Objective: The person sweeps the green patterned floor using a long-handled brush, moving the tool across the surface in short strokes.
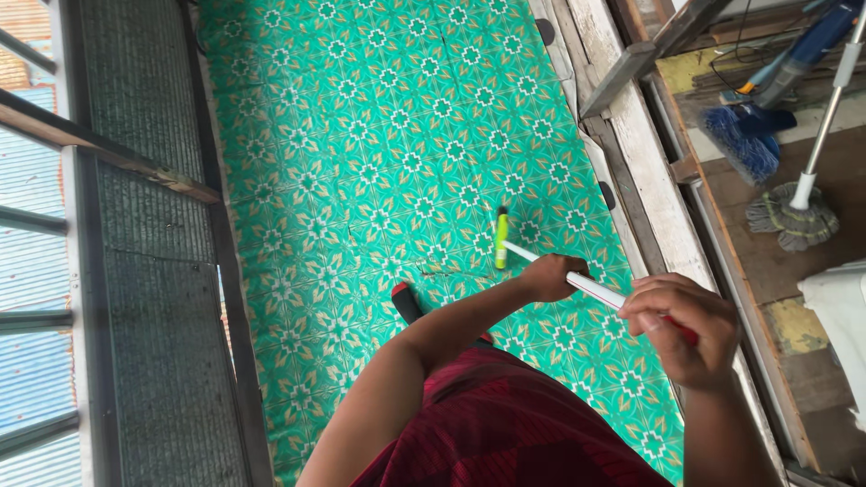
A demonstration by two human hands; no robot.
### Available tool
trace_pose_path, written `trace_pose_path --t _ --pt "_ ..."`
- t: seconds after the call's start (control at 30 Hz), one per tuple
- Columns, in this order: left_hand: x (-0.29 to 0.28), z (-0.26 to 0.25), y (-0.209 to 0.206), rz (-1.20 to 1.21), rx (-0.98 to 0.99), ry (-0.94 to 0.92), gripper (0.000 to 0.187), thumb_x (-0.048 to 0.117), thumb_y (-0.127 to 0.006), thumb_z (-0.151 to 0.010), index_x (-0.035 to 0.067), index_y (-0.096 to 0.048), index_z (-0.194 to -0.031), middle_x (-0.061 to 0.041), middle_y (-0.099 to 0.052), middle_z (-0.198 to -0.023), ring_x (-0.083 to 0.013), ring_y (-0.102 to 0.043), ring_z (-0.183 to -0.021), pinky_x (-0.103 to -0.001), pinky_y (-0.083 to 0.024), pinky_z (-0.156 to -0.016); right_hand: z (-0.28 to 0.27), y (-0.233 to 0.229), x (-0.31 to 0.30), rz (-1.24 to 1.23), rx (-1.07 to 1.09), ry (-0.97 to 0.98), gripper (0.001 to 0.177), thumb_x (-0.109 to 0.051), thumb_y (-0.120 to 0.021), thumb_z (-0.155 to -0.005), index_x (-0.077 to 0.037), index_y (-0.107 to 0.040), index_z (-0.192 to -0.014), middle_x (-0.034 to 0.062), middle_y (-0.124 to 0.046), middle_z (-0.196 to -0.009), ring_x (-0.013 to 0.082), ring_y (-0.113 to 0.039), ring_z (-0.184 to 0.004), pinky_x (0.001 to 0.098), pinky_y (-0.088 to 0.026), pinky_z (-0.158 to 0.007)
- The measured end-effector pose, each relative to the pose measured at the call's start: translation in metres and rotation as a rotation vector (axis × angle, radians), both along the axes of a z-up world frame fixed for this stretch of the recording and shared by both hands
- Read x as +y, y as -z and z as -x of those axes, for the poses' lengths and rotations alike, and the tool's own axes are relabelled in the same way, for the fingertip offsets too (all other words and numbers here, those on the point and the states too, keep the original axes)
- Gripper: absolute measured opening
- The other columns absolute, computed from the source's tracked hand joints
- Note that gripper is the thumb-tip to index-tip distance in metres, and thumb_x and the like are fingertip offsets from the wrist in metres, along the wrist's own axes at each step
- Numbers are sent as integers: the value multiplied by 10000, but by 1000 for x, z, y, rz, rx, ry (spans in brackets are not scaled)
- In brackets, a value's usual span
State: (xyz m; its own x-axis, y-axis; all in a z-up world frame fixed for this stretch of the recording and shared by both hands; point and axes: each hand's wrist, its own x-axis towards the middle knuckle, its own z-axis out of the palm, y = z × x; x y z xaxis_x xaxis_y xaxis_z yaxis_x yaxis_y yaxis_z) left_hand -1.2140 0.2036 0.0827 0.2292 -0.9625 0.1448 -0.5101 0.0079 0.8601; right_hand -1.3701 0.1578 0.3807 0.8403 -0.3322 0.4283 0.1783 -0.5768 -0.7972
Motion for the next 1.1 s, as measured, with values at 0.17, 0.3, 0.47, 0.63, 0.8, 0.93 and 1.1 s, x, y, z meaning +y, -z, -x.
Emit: trace_pose_path --t 0.17,0.3,0.47,0.63,0.8,0.93,1.1 --pt "-8 35 46 -66 27 82 204 245 -732 -830 171 -732 -1020 -116 -768 -923 -355 -741 -883 -461 -584 -787 13 31 -6 128 28 -36 123 -74 -585 -879 15 -669 -876 85 -672 -704 179 -676 -707 363 -559 -745" --pt "33 27 82 -337 -54 -7 269 403 -696 -918 173 -723 -1054 -137 -758 -933 -392 -719 -917 -521 -556 -834 23 82 -26 -321 35 -5 213 -106 -493 -937 20 -660 -896 148 -692 -761 169 -608 -603 354 -555 -662" --pt "113 -18 110 -475 -80 -191 333 409 -708 -898 157 -711 -1115 -160 -759 -997 -406 -704 -975 -517 -541 -890 -3 174 -33 -548 36 -117 297 -169 -439 -981 17 -665 -935 135 -673 -739 188 -640 -663 386 -576 -759" --pt "223 -77 110 -908 -155 -463 416 456 -770 -867 120 -688 -1098 -187 -701 -1172 -393 -658 -1147 -524 -530 -956 -78 267 20 -617 297 -437 336 -115 -408 -1000 4 -722 -971 113 -705 -968 211 -716 -872 378 -584 -853" --pt "297 -101 99 -1164 -259 -556 392 434 -733 -892 195 -694 -1201 -110 -639 -1334 -319 -522 -1352 -651 -354 -1124 -119 277 77 -626 477 -507 289 -56 -431 -992 -17 -715 -1030 114 -749 -936 196 -707 -922 393 -530 -846" --pt "276 -107 99 -865 -228 -609 311 372 -740 -867 225 -732 -1141 -101 -693 -1244 -309 -590 -1280 -582 -435 -1069 -137 238 47 -572 298 -520 283 -58 -421 -999 -14 -700 -1006 112 -756 -946 171 -726 -895 374 -588 -893" --pt "151 -92 62 -521 -75 -509 341 383 -725 -905 173 -709 -1174 -158 -752 -1034 -387 -689 -1031 -505 -539 -901 -114 136 -31 -539 118 -386 219 -72 -488 -1012 17 -681 -963 148 -754 -903 157 -667 -714 326 -581 -684"
